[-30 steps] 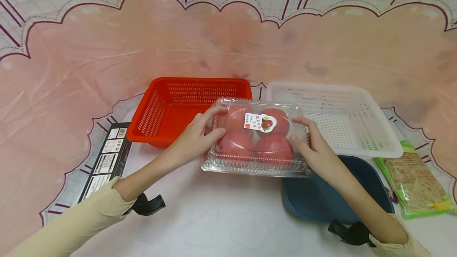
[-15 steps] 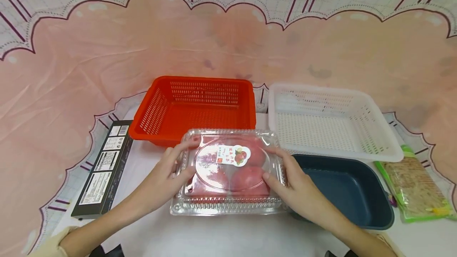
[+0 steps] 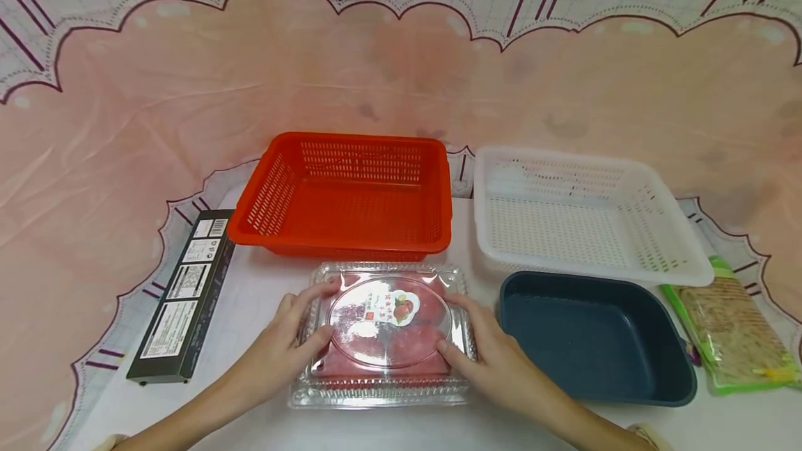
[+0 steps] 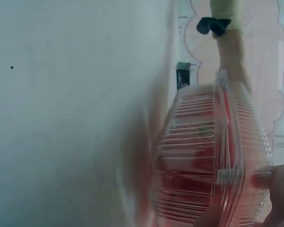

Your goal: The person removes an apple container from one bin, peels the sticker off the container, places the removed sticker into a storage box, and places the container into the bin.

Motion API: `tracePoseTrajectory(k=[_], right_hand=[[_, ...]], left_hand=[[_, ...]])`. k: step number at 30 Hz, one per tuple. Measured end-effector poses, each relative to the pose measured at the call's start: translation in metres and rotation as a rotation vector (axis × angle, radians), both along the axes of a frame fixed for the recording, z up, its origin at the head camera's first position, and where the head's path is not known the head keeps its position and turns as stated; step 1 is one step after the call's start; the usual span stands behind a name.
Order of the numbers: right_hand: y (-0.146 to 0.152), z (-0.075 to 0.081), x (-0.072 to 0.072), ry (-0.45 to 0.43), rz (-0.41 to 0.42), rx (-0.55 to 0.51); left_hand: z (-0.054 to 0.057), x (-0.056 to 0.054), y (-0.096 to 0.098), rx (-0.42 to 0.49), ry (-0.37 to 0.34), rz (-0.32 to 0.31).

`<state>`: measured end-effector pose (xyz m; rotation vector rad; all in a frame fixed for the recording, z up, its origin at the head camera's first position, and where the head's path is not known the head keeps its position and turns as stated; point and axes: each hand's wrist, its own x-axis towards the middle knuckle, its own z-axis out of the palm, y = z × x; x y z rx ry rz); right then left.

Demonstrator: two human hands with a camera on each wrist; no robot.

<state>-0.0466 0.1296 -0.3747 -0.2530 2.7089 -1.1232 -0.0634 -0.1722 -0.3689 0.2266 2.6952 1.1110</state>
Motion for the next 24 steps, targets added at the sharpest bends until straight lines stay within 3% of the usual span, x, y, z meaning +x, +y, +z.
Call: tracePoseTrajectory(k=[6,12,18,21,24], right_hand=[[-0.002,-0.007,-0.004,-0.006,0.002,0.019],[-0.003,-0.014,-0.006,-0.034,0.035,0.108],[-0.006,-0.010,-0.009,-0.050,0.073,0.235],[-0.007,-0.007,-0.010,0.038,0.098,0.361],[-0.010,-0.004,-0.010,0.276,0.143,0.515]], left_hand=[[-0.011,-0.003,0.000,-0.009,0.003,0.013],[-0.019,-0.004,-0.003,-0.010,-0.011,0.017],[-0.019,-0.003,-0.008,-0.109,-0.079,-0.027],[-0.016,-0.005,-0.012,-0.200,-0.014,-0.077],[-0.017,-0.013,-0.016,-0.224,0.140,-0.115]])
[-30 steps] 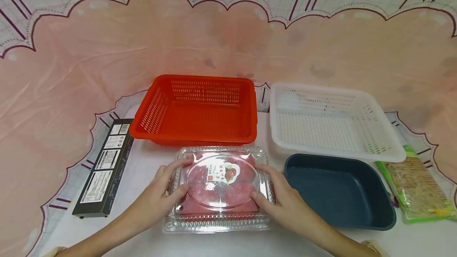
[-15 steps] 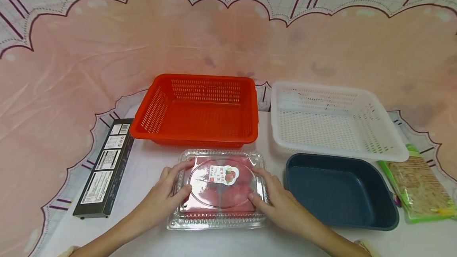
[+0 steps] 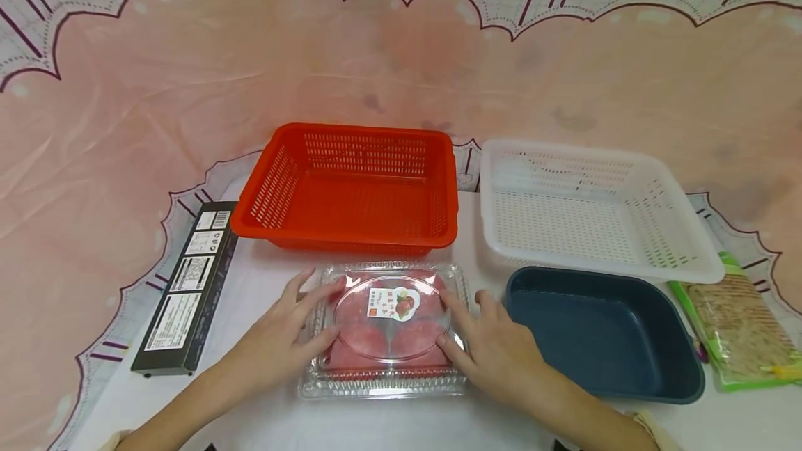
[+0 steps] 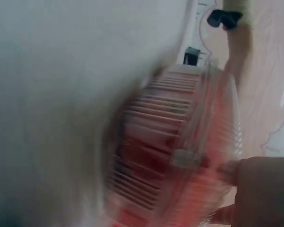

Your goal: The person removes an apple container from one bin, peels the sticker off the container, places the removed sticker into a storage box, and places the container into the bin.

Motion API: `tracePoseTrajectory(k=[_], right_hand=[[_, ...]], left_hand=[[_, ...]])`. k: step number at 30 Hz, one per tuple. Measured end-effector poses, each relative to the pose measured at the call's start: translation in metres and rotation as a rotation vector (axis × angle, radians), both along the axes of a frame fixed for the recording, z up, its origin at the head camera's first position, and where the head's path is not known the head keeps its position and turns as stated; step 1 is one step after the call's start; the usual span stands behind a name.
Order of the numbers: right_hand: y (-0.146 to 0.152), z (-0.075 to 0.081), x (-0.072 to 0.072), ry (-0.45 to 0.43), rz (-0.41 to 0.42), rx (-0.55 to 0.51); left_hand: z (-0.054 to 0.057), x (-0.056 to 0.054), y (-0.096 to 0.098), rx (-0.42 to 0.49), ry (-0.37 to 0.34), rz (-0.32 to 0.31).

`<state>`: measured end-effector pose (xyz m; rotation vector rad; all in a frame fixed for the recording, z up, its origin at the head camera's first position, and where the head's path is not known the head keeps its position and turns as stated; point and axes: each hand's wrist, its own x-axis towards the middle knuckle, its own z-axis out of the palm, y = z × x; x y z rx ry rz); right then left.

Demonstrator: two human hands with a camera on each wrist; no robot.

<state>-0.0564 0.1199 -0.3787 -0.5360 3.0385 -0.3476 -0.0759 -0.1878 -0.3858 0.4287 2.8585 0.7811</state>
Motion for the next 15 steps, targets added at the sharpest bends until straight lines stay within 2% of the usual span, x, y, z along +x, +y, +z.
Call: tracePoseTrajectory(k=[3,4,6,10,13,15], right_hand=[[-0.003,0.007,-0.004,0.245,0.115,0.087],[-0.004,0.010,-0.008,0.294,0.162,0.091],[-0.008,0.016,-0.016,0.325,0.261,0.061],[-0.017,0.025,-0.039,0.233,0.454,-0.037],[-0.025,0.028,-0.055,0.124,0.540,-0.090],[-0.031,0.030,-0.064,0.058,0.569,-0.114]], left_hand=[[-0.004,-0.010,-0.003,0.066,0.104,-0.041],[-0.005,-0.013,-0.004,0.100,0.110,-0.052],[-0.007,-0.019,-0.006,0.157,0.111,-0.067],[-0.011,-0.027,-0.006,0.231,0.119,-0.102],[-0.012,-0.032,-0.005,0.254,0.114,-0.136],[-0.013,-0.034,-0.005,0.266,0.095,-0.153]])
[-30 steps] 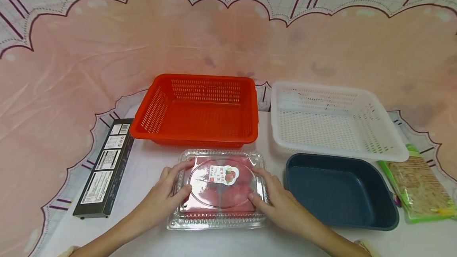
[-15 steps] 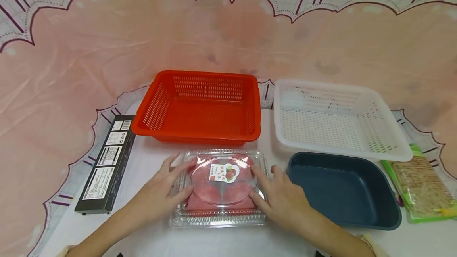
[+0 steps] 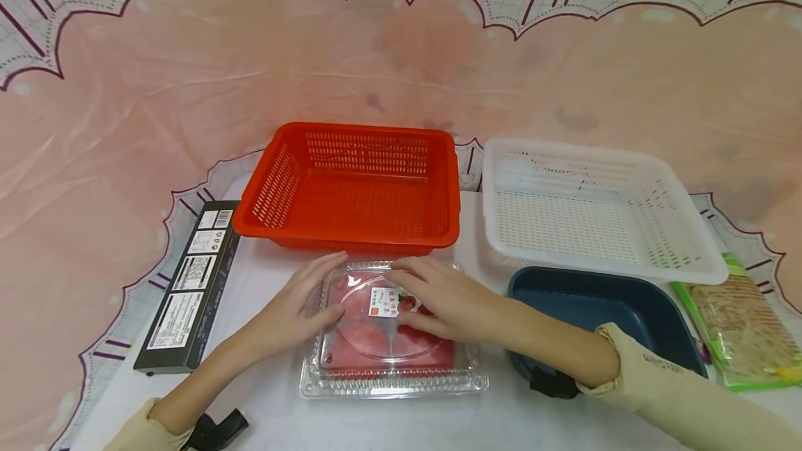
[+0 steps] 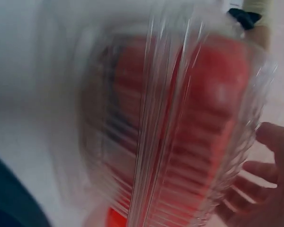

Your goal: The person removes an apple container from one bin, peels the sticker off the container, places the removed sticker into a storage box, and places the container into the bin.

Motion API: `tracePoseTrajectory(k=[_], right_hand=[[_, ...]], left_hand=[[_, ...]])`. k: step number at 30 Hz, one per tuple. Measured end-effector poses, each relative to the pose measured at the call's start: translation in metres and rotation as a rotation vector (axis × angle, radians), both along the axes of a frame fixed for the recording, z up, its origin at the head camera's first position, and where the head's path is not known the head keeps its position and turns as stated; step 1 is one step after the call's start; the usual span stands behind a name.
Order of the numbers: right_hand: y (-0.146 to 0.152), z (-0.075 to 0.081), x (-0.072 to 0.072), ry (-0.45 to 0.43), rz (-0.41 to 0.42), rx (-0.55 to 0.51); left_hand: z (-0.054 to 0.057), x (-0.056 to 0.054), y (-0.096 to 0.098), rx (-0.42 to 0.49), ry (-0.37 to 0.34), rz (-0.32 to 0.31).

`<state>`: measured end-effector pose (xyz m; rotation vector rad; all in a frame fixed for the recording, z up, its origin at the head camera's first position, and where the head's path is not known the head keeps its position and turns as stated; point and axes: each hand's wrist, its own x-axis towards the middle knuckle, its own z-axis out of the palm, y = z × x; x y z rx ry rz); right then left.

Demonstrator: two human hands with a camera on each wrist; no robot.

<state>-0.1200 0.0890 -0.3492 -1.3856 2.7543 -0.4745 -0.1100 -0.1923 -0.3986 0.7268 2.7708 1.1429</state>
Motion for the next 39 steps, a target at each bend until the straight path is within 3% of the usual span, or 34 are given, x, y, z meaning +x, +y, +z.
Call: tracePoseTrajectory(k=[4,9,22,30,39], right_hand=[[-0.012,0.001,-0.011,-0.058,0.049,0.016],[-0.023,0.000,-0.017,-0.005,0.085,0.070],[-0.033,0.002,-0.020,0.038,0.096,0.123],[-0.034,0.003,-0.023,0.015,0.115,0.086],[-0.042,0.006,-0.027,-0.006,0.114,0.124]], left_hand=[[0.001,-0.001,0.001,0.010,-0.032,-0.014],[0.000,0.000,0.002,0.001,-0.031,-0.008],[-0.001,-0.001,0.003,-0.016,-0.033,-0.001],[-0.003,-0.001,0.003,-0.008,-0.009,-0.004],[-0.003,-0.001,0.003,-0.007,-0.014,-0.006]])
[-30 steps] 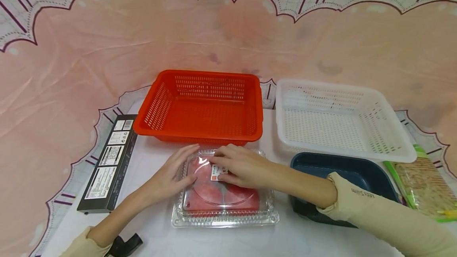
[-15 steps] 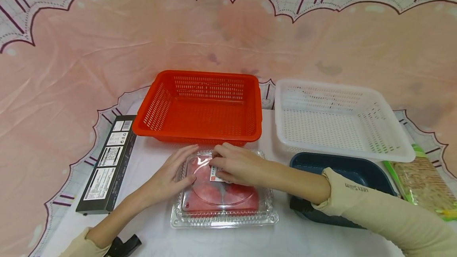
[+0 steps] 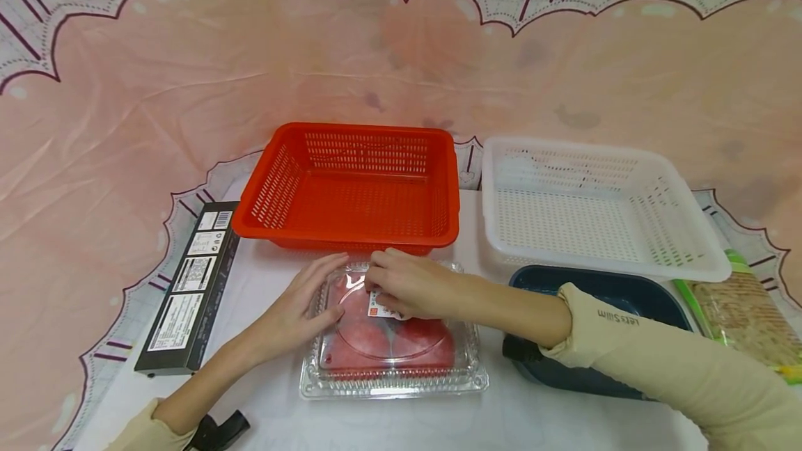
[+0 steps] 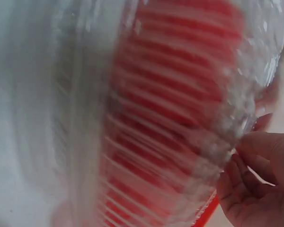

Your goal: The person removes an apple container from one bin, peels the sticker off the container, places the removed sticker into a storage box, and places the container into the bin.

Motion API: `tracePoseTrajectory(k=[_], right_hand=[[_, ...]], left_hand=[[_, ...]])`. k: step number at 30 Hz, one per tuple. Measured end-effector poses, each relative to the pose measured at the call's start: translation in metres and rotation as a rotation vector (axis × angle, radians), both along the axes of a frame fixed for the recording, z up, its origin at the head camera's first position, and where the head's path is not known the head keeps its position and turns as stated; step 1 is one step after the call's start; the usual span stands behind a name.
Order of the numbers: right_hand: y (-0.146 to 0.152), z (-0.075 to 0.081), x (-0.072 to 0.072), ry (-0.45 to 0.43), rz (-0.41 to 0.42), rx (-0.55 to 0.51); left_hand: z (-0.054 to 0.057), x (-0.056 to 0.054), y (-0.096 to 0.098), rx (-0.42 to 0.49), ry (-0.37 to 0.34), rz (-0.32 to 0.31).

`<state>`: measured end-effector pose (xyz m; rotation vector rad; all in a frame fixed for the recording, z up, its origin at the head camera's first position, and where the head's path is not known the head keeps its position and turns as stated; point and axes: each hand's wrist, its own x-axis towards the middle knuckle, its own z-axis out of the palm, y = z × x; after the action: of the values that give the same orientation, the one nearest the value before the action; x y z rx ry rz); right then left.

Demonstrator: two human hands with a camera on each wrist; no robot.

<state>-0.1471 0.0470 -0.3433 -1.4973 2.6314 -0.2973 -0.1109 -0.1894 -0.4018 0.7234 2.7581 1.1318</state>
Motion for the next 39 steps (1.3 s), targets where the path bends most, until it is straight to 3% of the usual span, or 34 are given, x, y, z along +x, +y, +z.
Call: tracePoseTrajectory(k=[13,21,26,32,39], right_hand=[[-0.012,0.006,-0.009,-0.045,-0.010,0.085],[-0.013,0.003,-0.009,0.088,0.043,0.237],[-0.010,-0.001,-0.009,0.131,0.082,0.224],[-0.006,-0.003,-0.008,0.055,0.112,0.145],[-0.008,-0.002,-0.011,-0.087,0.047,0.102]], left_hand=[[-0.001,-0.005,0.000,-0.014,0.034,-0.009],[-0.002,-0.005,0.001,-0.009,0.040,-0.010],[-0.002,-0.006,0.000,-0.007,0.056,-0.022],[-0.002,-0.005,0.000,-0.012,0.059,-0.021],[-0.002,-0.004,-0.001,-0.017,0.051,-0.019]])
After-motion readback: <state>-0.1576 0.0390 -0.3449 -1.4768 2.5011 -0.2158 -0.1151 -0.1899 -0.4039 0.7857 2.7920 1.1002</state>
